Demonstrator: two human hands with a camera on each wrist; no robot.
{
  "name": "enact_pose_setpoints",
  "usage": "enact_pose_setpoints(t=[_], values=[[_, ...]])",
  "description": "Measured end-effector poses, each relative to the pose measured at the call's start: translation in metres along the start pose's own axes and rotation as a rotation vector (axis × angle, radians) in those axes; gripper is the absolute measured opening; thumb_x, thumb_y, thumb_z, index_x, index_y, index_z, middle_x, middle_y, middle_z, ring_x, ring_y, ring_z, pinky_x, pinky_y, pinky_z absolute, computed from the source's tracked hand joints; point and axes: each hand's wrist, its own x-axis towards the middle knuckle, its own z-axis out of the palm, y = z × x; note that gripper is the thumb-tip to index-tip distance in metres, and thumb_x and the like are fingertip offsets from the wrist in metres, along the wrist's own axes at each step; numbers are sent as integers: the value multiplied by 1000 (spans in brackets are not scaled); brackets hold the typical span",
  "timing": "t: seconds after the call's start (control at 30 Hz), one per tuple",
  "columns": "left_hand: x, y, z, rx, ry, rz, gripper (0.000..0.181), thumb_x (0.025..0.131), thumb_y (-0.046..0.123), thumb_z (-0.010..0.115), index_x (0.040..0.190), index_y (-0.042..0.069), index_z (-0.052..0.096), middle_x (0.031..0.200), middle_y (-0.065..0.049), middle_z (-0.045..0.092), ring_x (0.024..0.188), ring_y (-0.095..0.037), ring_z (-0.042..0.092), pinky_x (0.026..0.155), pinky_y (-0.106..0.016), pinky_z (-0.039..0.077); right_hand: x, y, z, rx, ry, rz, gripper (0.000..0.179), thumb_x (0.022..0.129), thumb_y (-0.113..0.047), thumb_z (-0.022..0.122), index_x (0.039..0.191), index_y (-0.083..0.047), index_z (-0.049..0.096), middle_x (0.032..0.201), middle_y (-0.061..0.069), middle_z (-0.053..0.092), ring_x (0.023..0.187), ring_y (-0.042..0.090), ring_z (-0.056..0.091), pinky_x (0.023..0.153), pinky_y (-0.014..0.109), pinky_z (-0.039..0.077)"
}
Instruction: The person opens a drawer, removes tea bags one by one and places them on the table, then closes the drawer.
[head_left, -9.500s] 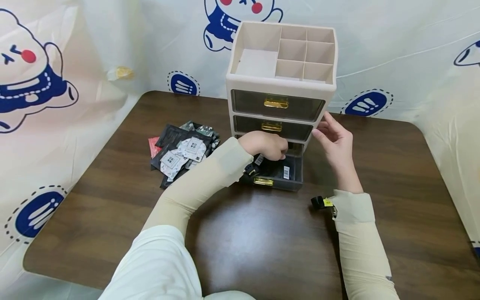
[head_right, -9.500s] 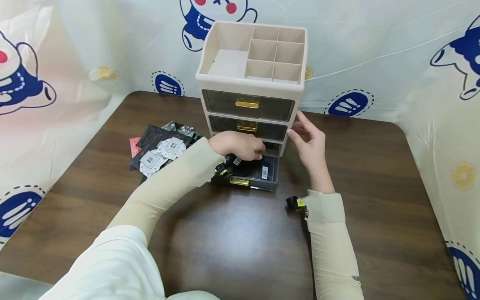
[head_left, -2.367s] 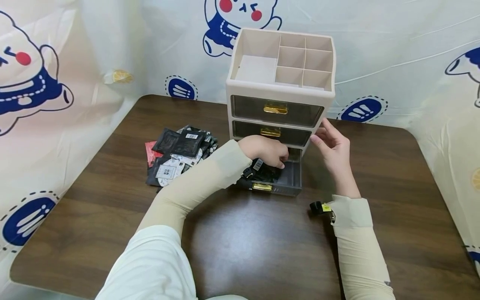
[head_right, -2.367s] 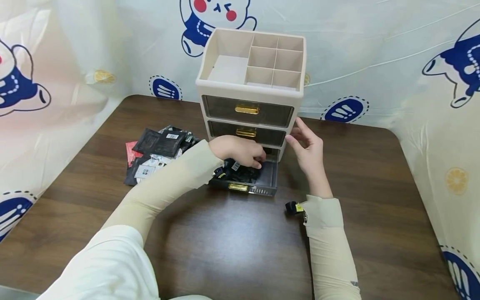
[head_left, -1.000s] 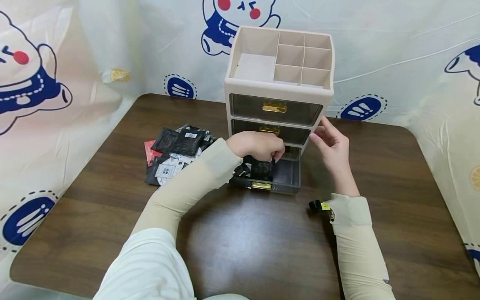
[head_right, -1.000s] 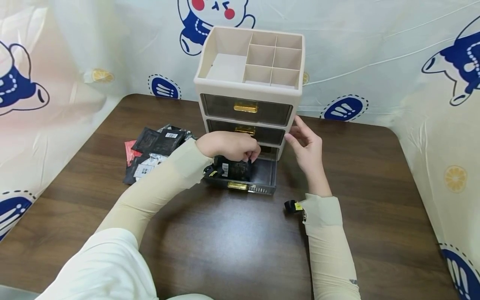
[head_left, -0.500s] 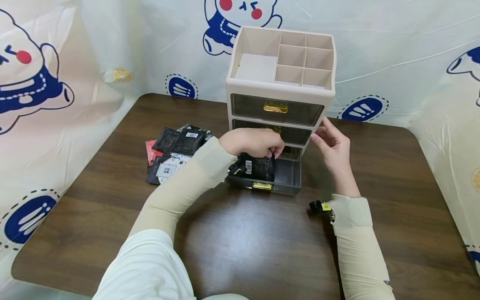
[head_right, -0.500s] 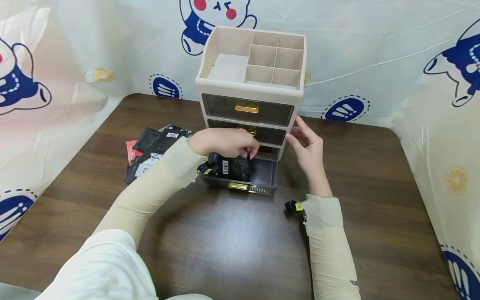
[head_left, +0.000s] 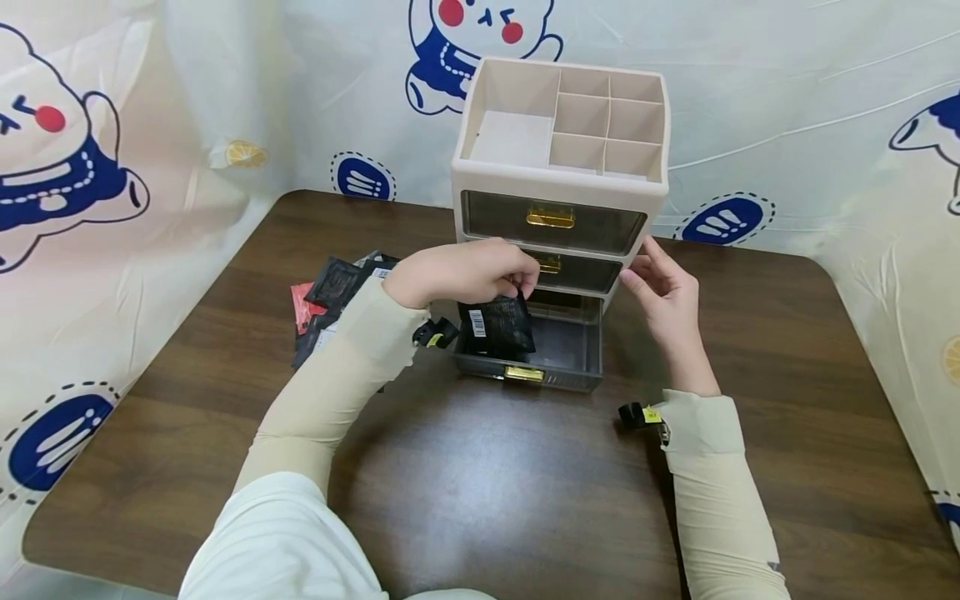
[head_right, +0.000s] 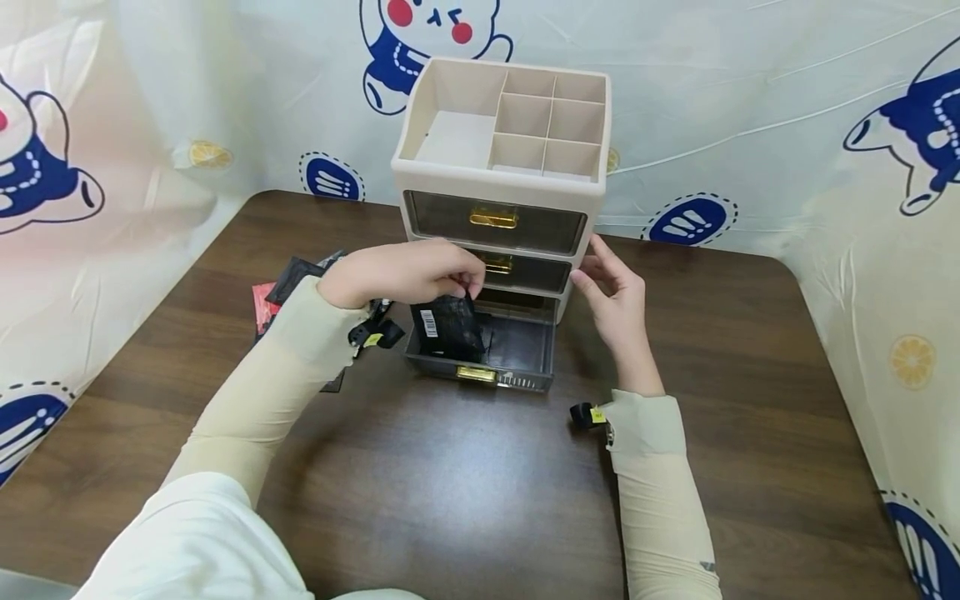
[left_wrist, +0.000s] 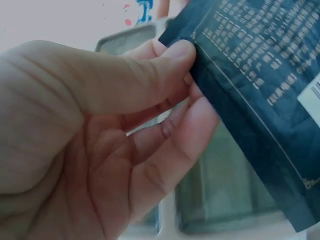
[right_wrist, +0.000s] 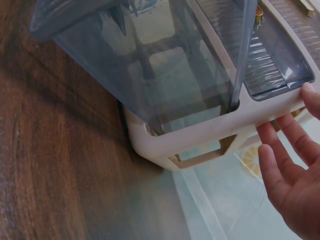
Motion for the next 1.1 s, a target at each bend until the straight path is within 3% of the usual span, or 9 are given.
enact_pose_setpoints(t=[0.2,0.33,0.6,0.83,1.1], values=[[-24,-5,-12,-69,117,25,12,98,-1,55,95,9,62,89,-4,60,83,-18,53,79,-31,45,0,1,-1,-1,7,-15,54,89,10,64,140,-5,53,93,-27,69,89,-3,64,86,13,50],[-39,-4,-19,-102,163,38,11,98,0,56,96,9,62,91,-4,62,84,-18,54,79,-33,46,0,1,-2,-4,10,-12,54,89,10,64,139,-5,53,92,-28,68,89,-4,63,85,12,50],[-68,-19,-23,-65,258,-5,9,97,1,59,93,8,62,91,-5,63,88,-20,56,83,-37,47,-1,0,-1,6,15,-3,52,90,10,63,139,-6,54,93,-26,69,90,-3,64,85,12,50],[-90,-51,-12,-110,283,-112,11,96,-2,58,93,7,63,90,-6,64,86,-22,55,82,-38,45,-1,0,0,1,16,5,52,90,9,64,139,-6,55,92,-26,69,89,-3,64,85,12,50],[-104,-88,14,-190,231,-240,9,96,-2,58,96,5,64,94,-8,65,85,-22,54,79,-36,46,-1,0,1,5,7,0,52,90,9,63,140,-5,53,94,-27,69,90,-4,64,83,11,50]])
